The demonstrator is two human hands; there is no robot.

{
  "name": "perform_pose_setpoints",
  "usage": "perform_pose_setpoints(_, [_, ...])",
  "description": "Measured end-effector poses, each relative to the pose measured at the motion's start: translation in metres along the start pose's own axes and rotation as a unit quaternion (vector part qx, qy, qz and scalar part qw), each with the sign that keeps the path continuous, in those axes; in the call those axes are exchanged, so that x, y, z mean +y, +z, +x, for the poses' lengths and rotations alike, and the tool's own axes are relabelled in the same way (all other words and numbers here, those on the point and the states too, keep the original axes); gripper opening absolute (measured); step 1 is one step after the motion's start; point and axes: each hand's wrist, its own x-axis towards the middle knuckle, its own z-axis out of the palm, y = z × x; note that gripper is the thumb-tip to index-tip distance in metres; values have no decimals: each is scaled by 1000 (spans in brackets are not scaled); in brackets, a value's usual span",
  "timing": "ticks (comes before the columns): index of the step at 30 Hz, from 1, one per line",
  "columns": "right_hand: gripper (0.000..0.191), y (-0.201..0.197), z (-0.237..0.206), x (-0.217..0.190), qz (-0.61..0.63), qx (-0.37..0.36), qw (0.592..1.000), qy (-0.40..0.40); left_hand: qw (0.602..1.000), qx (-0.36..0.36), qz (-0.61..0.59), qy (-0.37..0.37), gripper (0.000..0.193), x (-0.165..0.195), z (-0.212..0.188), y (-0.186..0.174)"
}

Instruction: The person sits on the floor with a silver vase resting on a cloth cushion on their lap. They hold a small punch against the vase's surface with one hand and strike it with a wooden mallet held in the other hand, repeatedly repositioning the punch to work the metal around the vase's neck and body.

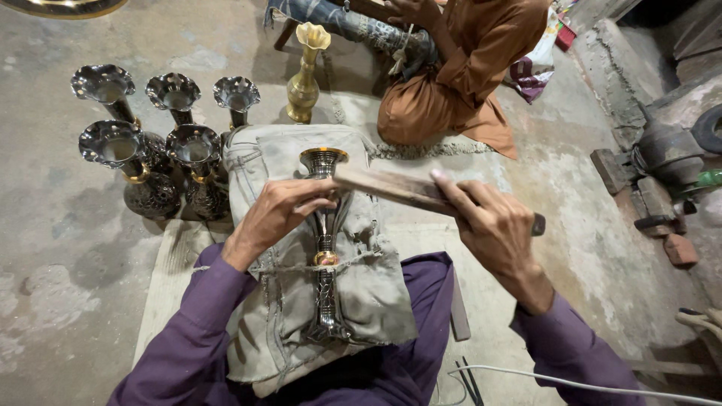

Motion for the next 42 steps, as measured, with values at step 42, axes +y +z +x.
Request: perform_pose_setpoints(42, [56,8,5,6,63,35,997,-5,1000,-18,-19,12,34,7,-8,-7])
